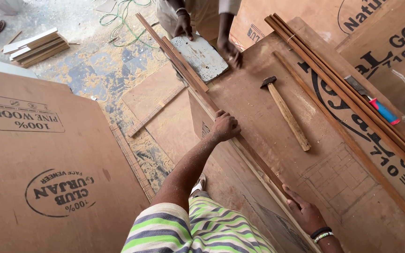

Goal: Applying and fitting decorative wood trim strips to a plywood furniture piece using adhesive and manual alignment.

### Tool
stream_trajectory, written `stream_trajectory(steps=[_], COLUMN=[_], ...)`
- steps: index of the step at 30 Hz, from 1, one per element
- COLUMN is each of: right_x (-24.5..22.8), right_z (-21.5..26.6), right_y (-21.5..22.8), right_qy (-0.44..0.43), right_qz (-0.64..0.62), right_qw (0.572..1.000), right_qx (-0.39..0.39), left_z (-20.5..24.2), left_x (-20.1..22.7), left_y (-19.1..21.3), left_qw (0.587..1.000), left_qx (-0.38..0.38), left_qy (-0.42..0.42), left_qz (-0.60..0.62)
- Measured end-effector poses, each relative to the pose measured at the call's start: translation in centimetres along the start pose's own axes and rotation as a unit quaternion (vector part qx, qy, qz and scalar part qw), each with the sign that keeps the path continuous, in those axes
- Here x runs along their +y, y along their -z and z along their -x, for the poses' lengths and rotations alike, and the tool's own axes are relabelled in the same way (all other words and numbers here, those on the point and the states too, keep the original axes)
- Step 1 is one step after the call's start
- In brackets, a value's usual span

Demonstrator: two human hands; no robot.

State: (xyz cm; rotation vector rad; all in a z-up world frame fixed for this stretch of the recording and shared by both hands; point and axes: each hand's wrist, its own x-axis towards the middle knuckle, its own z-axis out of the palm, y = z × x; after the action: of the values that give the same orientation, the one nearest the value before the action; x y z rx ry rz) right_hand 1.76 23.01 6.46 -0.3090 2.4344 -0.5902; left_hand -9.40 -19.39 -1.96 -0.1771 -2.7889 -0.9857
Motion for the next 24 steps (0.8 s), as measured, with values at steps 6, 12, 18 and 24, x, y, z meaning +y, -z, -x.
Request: stream_trajectory(steps=[6,12,18,24], right_x=[-1.1,-1.7,-1.8,-2.3], right_z=[-1.3,-1.8,-1.8,-2.8], right_y=[-0.2,-0.5,-0.6,-0.5], right_qy=[-0.012,-0.022,0.028,-0.012], right_qz=[0.008,-0.002,-0.027,0.014], right_qw=[1.0,1.0,0.999,1.0], right_qx=[-0.008,-0.013,0.005,-0.008], left_z=[-0.5,-1.0,-0.6,-1.9], left_x=[-1.3,-1.0,2.8,-1.0], left_y=[0.6,1.0,1.5,-2.9], left_qw=[1.0,0.997,0.991,0.987], left_qx=[-0.005,0.05,-0.099,-0.107], left_qy=[0.003,-0.052,-0.077,-0.063], left_qz=[-0.005,-0.042,-0.047,-0.104])
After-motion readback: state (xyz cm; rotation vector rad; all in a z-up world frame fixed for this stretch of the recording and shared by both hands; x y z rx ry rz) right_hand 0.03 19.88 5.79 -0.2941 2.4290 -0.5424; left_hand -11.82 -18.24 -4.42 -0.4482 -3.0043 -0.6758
